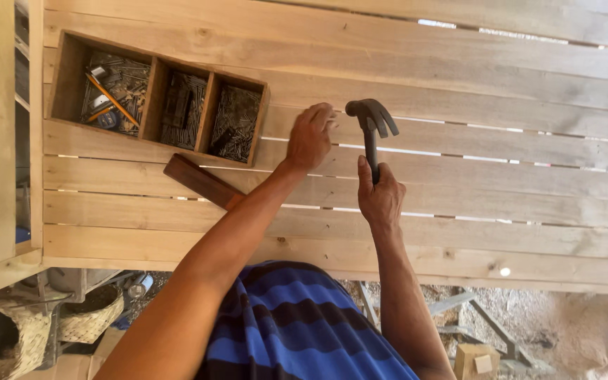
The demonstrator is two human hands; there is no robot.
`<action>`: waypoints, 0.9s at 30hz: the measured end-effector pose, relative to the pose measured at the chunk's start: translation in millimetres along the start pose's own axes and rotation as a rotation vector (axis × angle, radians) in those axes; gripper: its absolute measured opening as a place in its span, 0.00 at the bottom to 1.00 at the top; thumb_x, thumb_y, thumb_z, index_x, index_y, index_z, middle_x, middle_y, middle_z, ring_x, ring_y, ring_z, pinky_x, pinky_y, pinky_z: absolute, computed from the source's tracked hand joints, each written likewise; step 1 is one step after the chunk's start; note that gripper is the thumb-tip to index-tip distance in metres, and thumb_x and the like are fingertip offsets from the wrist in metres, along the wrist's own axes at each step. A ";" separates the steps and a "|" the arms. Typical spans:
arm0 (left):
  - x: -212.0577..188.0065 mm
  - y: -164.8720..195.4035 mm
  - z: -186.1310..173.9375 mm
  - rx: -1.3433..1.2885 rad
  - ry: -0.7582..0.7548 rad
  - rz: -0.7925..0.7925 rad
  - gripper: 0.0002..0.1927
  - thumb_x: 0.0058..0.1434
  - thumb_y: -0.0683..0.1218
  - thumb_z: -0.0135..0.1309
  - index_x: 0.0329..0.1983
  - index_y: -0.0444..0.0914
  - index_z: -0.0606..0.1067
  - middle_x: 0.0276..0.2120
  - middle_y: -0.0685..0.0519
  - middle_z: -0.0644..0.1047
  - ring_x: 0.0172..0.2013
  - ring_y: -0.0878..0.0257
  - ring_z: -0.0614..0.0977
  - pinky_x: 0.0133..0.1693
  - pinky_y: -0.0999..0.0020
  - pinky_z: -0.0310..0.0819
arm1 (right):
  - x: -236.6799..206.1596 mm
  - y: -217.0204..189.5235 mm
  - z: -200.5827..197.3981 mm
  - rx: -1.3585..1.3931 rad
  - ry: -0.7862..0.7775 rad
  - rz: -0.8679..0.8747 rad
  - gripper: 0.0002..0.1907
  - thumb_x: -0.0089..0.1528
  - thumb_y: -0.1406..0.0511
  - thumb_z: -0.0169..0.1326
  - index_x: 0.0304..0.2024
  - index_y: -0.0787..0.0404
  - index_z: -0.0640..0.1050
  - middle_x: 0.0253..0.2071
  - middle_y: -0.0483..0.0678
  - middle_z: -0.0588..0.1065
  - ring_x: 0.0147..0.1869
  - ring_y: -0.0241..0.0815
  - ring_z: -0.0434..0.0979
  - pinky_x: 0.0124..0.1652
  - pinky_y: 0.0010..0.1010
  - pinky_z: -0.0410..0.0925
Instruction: The person uses a hammer and a small wooden block to drive nails into a wooden slatted structure. They repeatedly position the block and strike it to secure the slats, then hammer nails directly into the wood.
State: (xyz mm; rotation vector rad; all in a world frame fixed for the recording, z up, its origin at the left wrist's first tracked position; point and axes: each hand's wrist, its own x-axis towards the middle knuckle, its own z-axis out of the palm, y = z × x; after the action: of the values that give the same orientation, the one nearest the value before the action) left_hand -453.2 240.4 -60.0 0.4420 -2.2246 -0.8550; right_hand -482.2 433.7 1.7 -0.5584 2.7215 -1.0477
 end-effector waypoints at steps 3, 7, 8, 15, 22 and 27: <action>-0.6 -14.1 -42.5 0.147 0.203 -0.017 0.13 0.60 0.33 0.54 0.48 0.35 0.78 0.42 0.47 0.80 0.47 0.54 0.79 0.54 0.56 0.72 | 19.8 -0.7 6.2 -0.017 -0.056 0.057 0.33 0.69 0.45 0.50 0.20 0.62 0.70 0.13 0.49 0.65 0.16 0.44 0.65 0.21 0.42 0.61; 8.3 -60.9 -106.8 0.481 -0.190 -0.362 0.06 0.58 0.37 0.54 0.37 0.33 0.80 0.39 0.39 0.79 0.41 0.45 0.81 0.42 0.53 0.77 | 48.3 -2.4 22.7 -0.095 -0.066 0.098 0.33 0.68 0.44 0.50 0.22 0.62 0.72 0.16 0.55 0.69 0.20 0.54 0.71 0.24 0.47 0.64; 8.8 -68.3 -114.6 0.560 -0.352 -0.439 0.06 0.58 0.37 0.53 0.33 0.32 0.80 0.40 0.36 0.79 0.40 0.43 0.81 0.41 0.52 0.78 | 53.8 -2.8 27.6 -0.119 -0.052 0.088 0.33 0.68 0.43 0.51 0.23 0.63 0.73 0.17 0.57 0.70 0.22 0.57 0.72 0.27 0.48 0.65; 4.1 -82.2 -131.3 0.551 -0.413 -0.274 0.08 0.60 0.38 0.51 0.29 0.32 0.80 0.38 0.36 0.80 0.40 0.42 0.82 0.43 0.51 0.79 | 65.3 7.2 50.9 -0.168 -0.026 0.044 0.31 0.68 0.44 0.51 0.26 0.64 0.75 0.24 0.64 0.76 0.33 0.70 0.76 0.36 0.58 0.67; -5.9 -77.6 -133.3 0.576 -0.375 -0.191 0.11 0.53 0.36 0.51 0.38 0.26 0.78 0.42 0.34 0.76 0.43 0.40 0.79 0.40 0.53 0.79 | 63.4 15.3 52.5 -0.144 -0.004 0.042 0.31 0.68 0.45 0.51 0.25 0.64 0.75 0.22 0.63 0.76 0.31 0.67 0.78 0.37 0.55 0.69; -6.2 -70.8 -132.1 0.563 -0.474 -0.319 0.06 0.61 0.36 0.53 0.36 0.31 0.80 0.44 0.38 0.76 0.47 0.41 0.78 0.46 0.51 0.78 | 62.1 11.5 52.9 -0.157 -0.007 0.042 0.31 0.68 0.44 0.51 0.26 0.64 0.75 0.22 0.62 0.75 0.31 0.66 0.78 0.36 0.55 0.69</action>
State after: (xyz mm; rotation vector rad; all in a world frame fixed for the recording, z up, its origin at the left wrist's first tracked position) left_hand -349.9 133.3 -41.0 0.9585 -2.8914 -0.5023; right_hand -527.0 384.3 -46.7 -0.5244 2.8124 -0.8258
